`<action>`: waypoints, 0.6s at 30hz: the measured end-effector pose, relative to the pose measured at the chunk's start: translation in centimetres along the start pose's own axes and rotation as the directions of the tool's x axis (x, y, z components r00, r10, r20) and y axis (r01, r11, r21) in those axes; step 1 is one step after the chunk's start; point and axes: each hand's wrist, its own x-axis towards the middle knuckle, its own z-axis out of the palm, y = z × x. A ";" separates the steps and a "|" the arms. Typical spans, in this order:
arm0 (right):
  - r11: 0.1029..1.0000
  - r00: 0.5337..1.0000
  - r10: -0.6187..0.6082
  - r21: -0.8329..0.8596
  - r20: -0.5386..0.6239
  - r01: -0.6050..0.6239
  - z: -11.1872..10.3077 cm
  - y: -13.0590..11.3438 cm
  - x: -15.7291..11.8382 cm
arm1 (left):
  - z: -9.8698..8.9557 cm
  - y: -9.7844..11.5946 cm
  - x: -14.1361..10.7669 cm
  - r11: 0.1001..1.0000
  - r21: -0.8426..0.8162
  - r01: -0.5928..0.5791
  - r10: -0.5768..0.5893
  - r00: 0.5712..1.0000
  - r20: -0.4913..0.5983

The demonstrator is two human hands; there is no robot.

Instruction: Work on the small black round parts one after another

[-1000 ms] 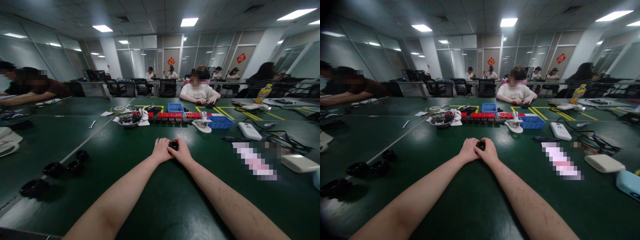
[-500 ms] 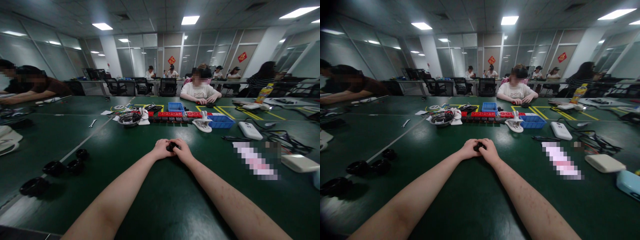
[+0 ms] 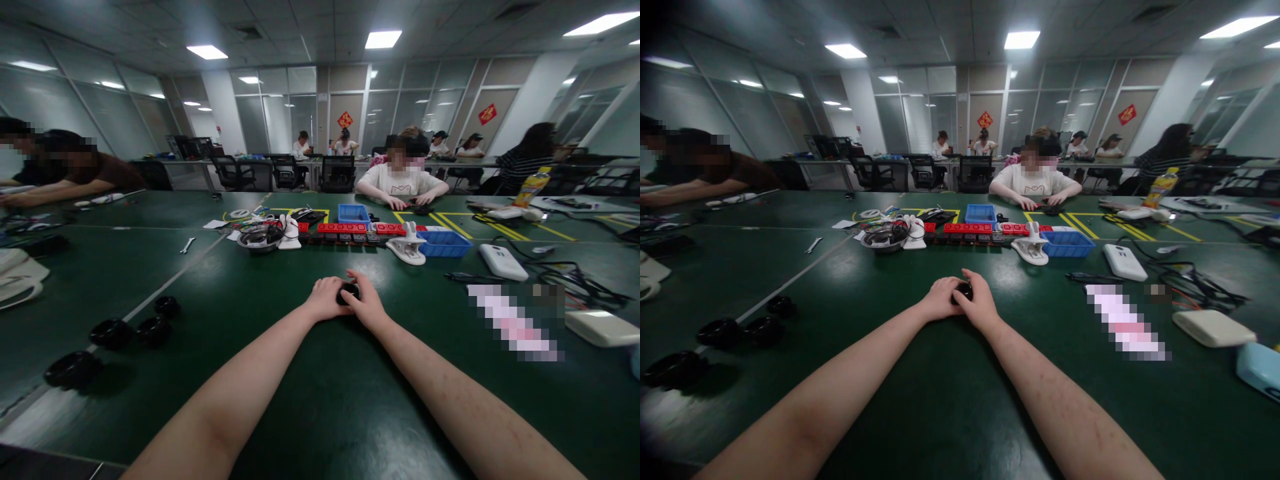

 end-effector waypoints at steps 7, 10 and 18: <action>0.985 0.993 0.086 -0.145 -0.082 -0.098 0.4 0.2 0.1 | -0.3 0.9 -0.2 0.997 0.042 0.064 -0.060 0.995 -0.083; 0.983 0.994 0.077 -0.158 -0.081 -0.089 0.2 -0.1 0.2 | -0.4 1.0 -0.1 0.996 0.041 0.077 -0.073 0.993 -0.091; 0.991 1.000 0.017 -0.134 -0.019 -0.020 -0.6 -0.6 0.3 | -0.3 0.1 0.4 0.995 -0.096 0.016 -0.018 1.000 -0.022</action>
